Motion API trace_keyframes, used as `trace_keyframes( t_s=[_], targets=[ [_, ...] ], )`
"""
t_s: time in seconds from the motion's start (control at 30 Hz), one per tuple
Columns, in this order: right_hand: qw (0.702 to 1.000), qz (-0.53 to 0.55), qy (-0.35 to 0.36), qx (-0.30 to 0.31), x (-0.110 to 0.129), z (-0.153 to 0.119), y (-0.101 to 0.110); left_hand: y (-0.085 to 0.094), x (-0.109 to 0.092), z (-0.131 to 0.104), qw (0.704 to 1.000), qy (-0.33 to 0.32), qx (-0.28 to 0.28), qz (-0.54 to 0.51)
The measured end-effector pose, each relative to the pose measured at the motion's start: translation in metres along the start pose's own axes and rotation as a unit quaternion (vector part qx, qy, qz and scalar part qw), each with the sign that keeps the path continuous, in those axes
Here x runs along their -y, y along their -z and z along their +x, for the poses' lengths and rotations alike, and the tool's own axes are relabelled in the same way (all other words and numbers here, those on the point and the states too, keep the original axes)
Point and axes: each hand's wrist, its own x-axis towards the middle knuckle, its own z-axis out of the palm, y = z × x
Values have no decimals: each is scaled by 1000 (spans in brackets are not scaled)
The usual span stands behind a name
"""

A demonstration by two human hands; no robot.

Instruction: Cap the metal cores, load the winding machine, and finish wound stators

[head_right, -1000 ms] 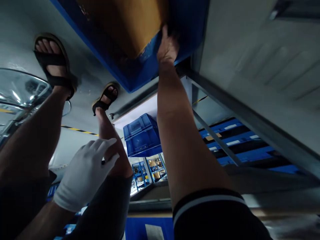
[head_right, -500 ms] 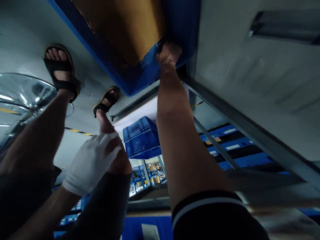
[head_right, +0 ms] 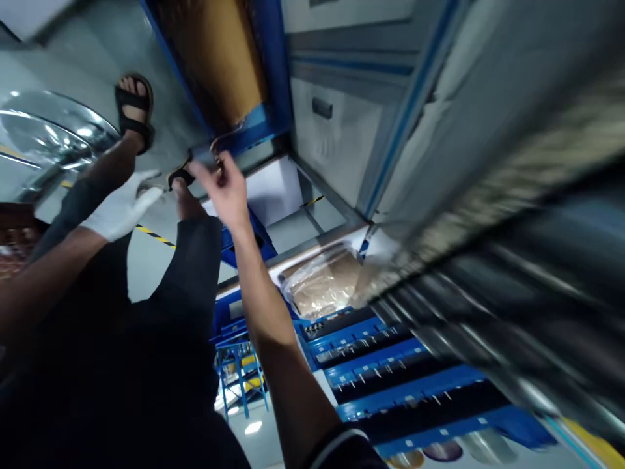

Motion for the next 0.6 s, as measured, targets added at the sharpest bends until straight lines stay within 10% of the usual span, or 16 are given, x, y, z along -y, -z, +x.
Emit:
trace_keyframes(
  t_s=[0.17, 0.3, 0.47, 0.6],
  targets=[
    [981, 77, 134, -119, 124, -171, 37, 98, -121, -157, 976, -125, 112, -137],
    [956, 29, 241, -165, 181, -255, 77, 149, -202, -236, 951, -177, 241, -79],
    [925, 25, 342, -166, 223, -328, 127, 170, -279, -275, 889, -241, 387, 44],
    [930, 43, 291, -219, 227, -378, 142, 167, -335, -310, 884, -258, 370, 120]
  ],
)
